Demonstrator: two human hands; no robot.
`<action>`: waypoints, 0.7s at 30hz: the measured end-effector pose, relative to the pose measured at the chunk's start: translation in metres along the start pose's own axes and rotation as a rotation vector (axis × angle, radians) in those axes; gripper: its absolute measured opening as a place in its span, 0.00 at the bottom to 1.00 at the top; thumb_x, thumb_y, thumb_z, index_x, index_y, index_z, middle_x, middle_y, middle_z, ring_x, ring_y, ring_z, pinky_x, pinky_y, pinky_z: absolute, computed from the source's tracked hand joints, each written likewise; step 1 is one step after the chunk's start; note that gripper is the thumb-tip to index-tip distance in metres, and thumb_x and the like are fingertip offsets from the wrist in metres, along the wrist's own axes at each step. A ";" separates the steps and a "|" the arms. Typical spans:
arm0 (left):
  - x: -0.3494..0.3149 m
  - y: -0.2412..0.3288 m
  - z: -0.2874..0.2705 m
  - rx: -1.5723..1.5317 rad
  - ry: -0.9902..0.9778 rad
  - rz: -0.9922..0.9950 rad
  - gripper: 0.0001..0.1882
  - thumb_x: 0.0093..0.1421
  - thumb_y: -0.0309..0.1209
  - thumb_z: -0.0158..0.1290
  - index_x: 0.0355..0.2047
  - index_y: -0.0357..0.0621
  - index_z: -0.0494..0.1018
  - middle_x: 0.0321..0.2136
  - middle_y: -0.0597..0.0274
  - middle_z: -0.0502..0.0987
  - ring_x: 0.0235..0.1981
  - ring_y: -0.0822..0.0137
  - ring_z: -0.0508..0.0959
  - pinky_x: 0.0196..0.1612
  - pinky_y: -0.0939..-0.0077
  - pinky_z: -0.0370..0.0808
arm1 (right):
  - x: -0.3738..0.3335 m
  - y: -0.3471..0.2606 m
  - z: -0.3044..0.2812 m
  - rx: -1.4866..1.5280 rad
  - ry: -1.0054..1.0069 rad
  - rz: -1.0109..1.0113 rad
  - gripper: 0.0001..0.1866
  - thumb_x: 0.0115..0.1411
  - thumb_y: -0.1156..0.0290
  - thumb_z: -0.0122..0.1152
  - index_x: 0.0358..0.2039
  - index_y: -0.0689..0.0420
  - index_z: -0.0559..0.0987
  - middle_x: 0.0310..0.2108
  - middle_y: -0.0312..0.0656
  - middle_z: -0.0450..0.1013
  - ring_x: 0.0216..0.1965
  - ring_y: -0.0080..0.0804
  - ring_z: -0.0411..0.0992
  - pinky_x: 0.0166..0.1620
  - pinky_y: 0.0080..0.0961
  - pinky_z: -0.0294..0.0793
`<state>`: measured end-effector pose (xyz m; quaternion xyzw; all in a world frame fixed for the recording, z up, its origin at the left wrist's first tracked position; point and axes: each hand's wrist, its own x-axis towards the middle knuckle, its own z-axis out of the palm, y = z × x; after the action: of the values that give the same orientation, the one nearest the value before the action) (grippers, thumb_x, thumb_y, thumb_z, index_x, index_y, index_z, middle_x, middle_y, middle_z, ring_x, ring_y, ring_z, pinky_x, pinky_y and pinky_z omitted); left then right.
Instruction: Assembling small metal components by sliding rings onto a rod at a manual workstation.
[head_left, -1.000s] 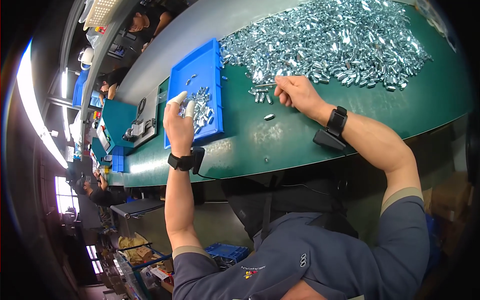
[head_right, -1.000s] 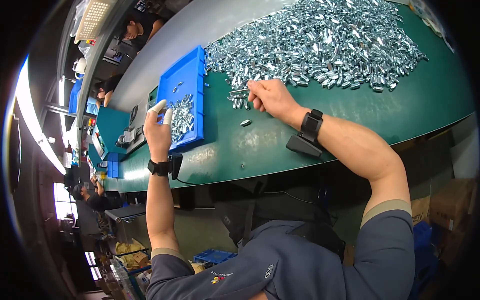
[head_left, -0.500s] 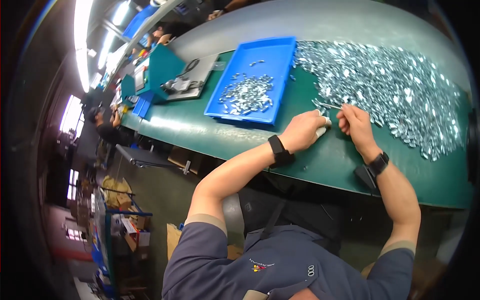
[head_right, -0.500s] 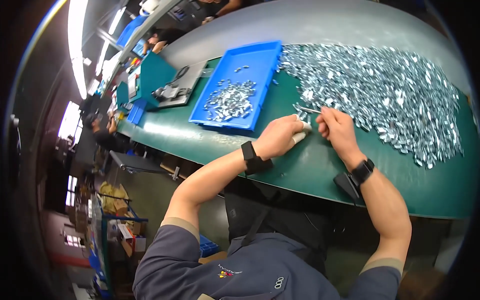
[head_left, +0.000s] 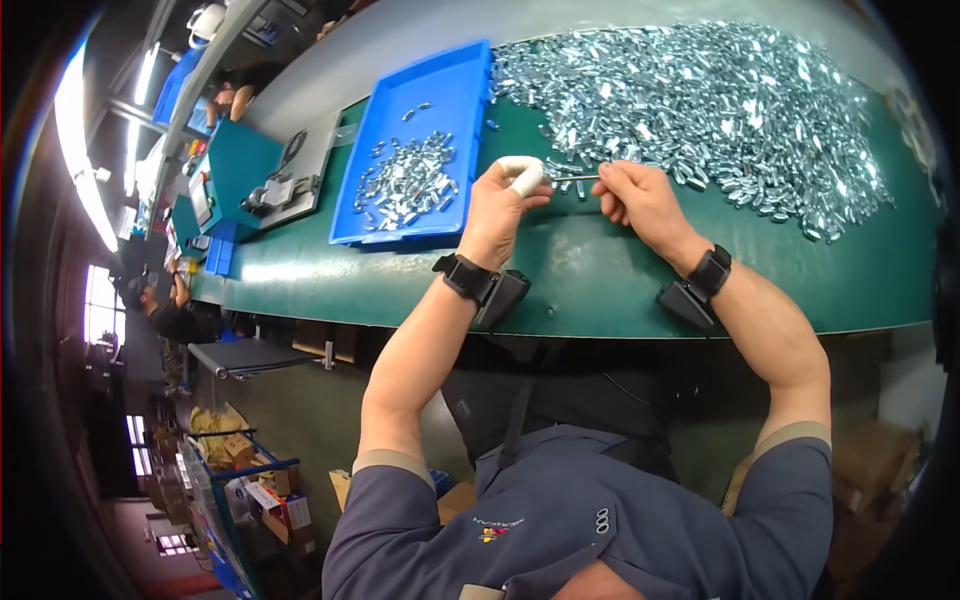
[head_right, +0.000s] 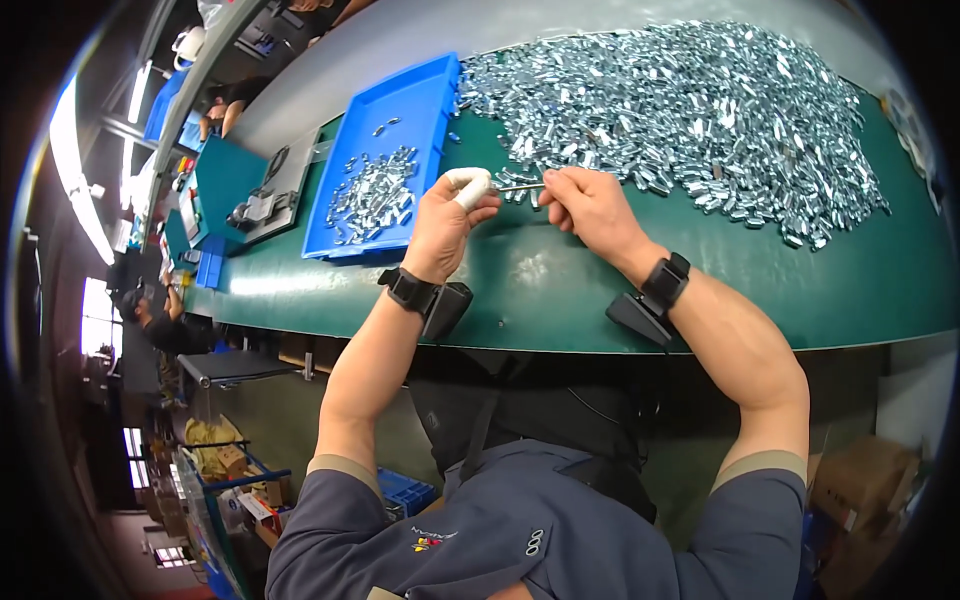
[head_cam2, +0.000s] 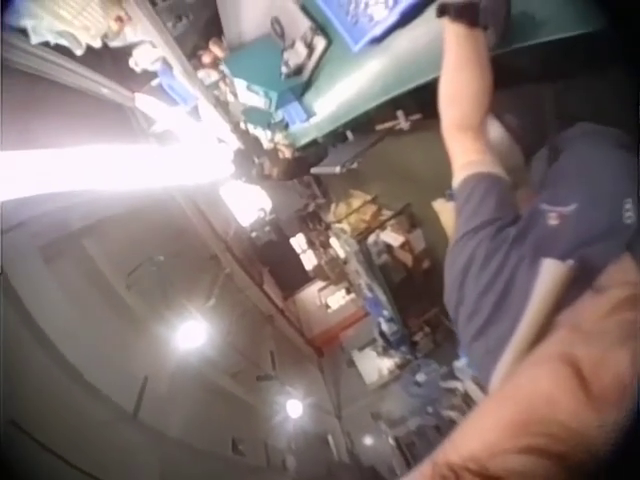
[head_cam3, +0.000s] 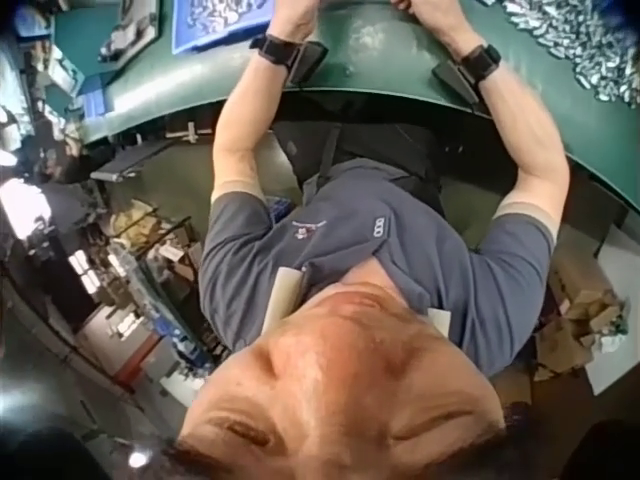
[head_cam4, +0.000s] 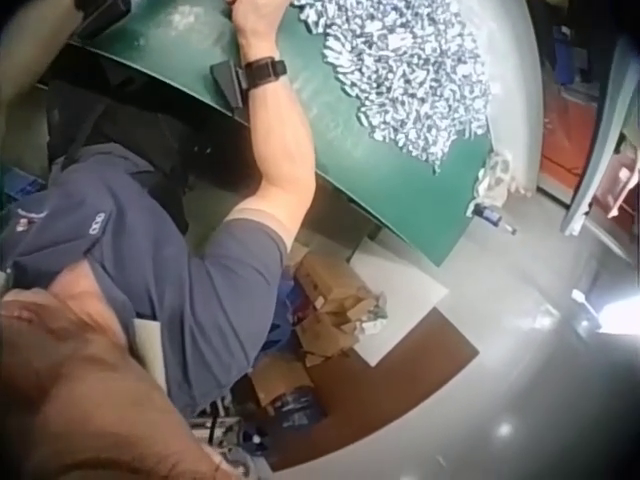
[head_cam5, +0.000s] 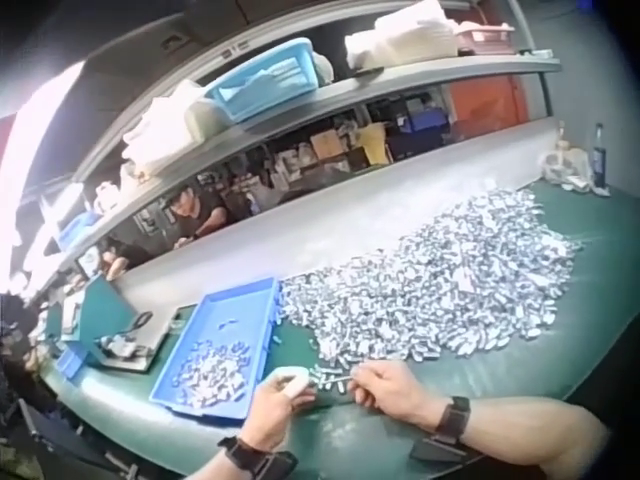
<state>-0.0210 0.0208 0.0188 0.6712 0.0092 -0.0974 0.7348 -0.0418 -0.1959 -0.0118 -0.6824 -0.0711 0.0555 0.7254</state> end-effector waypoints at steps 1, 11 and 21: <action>0.000 -0.001 0.000 -0.023 0.001 0.000 0.11 0.64 0.30 0.58 0.43 0.40 0.74 0.37 0.59 0.79 0.36 0.68 0.80 0.41 0.77 0.78 | 0.001 0.000 0.000 0.000 0.011 -0.015 0.19 0.71 0.57 0.50 0.30 0.58 0.79 0.19 0.30 0.72 0.19 0.14 0.66 0.23 0.12 0.63; -0.012 -0.010 0.012 -0.062 -0.089 0.013 0.13 0.63 0.28 0.59 0.46 0.38 0.73 0.40 0.57 0.79 0.38 0.67 0.81 0.41 0.77 0.78 | -0.001 0.000 -0.001 -0.018 0.027 -0.060 0.18 0.71 0.58 0.51 0.32 0.59 0.79 0.21 0.30 0.72 0.20 0.13 0.67 0.23 0.12 0.65; -0.017 -0.013 0.017 0.113 -0.134 0.115 0.08 0.63 0.24 0.58 0.41 0.36 0.76 0.37 0.59 0.80 0.36 0.70 0.81 0.41 0.77 0.78 | -0.004 -0.001 0.002 -0.063 -0.139 -0.004 0.22 0.70 0.55 0.52 0.29 0.59 0.80 0.19 0.32 0.73 0.19 0.16 0.68 0.23 0.14 0.66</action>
<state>-0.0420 0.0047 0.0100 0.7030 -0.0842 -0.1003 0.6990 -0.0465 -0.1945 -0.0112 -0.6992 -0.1245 0.0989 0.6970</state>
